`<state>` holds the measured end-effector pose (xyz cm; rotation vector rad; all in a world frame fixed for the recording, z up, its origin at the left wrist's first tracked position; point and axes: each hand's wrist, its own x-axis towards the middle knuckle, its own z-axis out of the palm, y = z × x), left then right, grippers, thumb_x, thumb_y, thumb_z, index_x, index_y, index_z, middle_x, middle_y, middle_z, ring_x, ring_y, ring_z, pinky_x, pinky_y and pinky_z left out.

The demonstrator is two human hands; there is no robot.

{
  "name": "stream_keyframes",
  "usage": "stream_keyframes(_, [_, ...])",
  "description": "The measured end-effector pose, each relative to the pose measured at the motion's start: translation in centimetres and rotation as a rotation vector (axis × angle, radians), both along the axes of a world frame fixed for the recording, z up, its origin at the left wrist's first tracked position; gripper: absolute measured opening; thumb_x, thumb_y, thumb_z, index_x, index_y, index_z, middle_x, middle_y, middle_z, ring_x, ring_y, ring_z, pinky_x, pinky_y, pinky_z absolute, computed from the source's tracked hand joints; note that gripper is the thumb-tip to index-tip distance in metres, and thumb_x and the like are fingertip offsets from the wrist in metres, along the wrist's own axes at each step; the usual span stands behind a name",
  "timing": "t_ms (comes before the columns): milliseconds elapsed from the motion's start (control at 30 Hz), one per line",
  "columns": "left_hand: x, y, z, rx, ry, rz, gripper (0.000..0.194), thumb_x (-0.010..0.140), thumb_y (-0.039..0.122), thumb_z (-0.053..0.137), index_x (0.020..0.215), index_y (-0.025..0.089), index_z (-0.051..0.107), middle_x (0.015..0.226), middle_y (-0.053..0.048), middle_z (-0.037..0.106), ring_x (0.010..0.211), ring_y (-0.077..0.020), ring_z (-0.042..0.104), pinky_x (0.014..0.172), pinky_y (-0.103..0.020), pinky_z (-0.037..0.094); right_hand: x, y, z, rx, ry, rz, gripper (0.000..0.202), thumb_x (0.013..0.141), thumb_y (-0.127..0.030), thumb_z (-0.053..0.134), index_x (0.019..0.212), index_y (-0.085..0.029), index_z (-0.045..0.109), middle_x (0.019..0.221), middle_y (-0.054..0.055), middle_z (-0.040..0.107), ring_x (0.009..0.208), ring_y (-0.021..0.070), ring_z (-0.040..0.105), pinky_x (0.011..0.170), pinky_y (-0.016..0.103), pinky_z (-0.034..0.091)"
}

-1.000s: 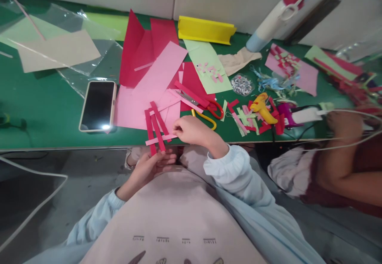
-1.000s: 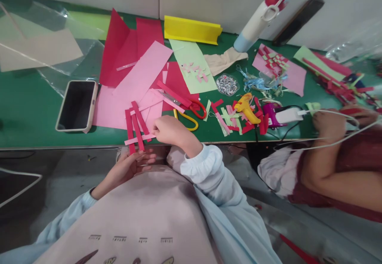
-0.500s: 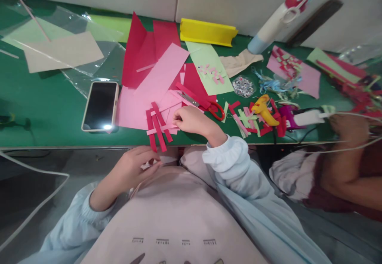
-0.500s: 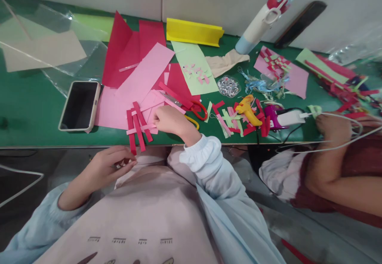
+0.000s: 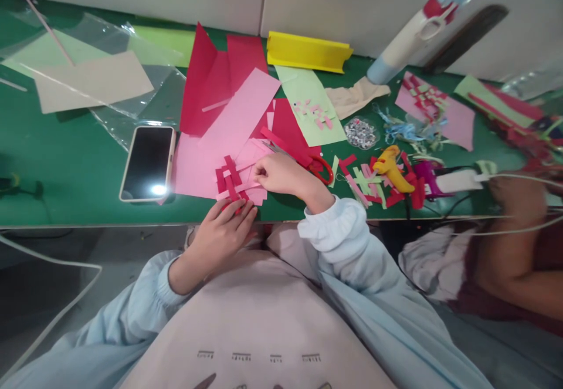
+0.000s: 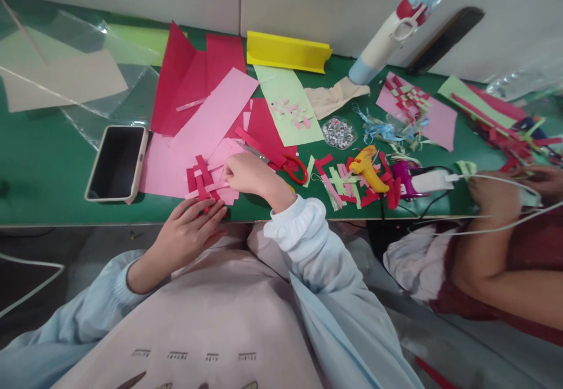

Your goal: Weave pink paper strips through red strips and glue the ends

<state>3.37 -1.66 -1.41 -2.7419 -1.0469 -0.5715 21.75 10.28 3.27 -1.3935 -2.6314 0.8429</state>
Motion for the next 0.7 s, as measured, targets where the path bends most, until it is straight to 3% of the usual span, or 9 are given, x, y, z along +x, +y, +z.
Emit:
stream_keyframes(367, [0.0, 0.1, 0.0, -0.078, -0.032, -0.012, 0.028, 0.093, 0.02, 0.057, 0.118, 0.01, 0.066, 0.125, -0.015, 0.069, 0.107, -0.0271, 0.068, 0.091, -0.043, 0.054, -1.1, 2.3, 0.0, 0.086, -0.071, 0.003, 0.024, 0.078, -0.01, 0.053, 0.055, -0.017, 0.052, 0.056, 0.0, 0.047, 0.056, 0.0112, 0.036, 0.059, 0.031, 0.024])
stream_keyframes(567, [-0.1, 0.0, 0.5, -0.086, -0.085, 0.008, 0.029, 0.093, 0.026, 0.059, 0.117, 0.011, 0.066, 0.123, -0.013, 0.07, 0.103, -0.0269, 0.068, 0.089, -0.043, 0.055, -1.2, 2.6, 0.5, 0.077, -0.12, 0.009, 0.021, 0.076, -0.009, 0.052, 0.059, -0.015, 0.061, 0.061, 0.003, 0.058, 0.059, 0.0128, 0.042, 0.062, 0.031, 0.028])
stream_keyframes(700, [-1.2, 0.3, 0.8, -0.113, -0.218, 0.081, 0.027, 0.089, 0.021, 0.062, 0.114, 0.013, 0.066, 0.112, -0.011, 0.074, 0.097, -0.0241, 0.066, 0.088, -0.039, 0.054, -0.9, 2.7, 0.7, 0.076, -0.103, 0.017, 0.014, 0.077, -0.012, 0.058, 0.068, -0.016, 0.068, 0.067, 0.004, 0.065, 0.063, 0.0145, 0.048, 0.063, 0.031, 0.031])
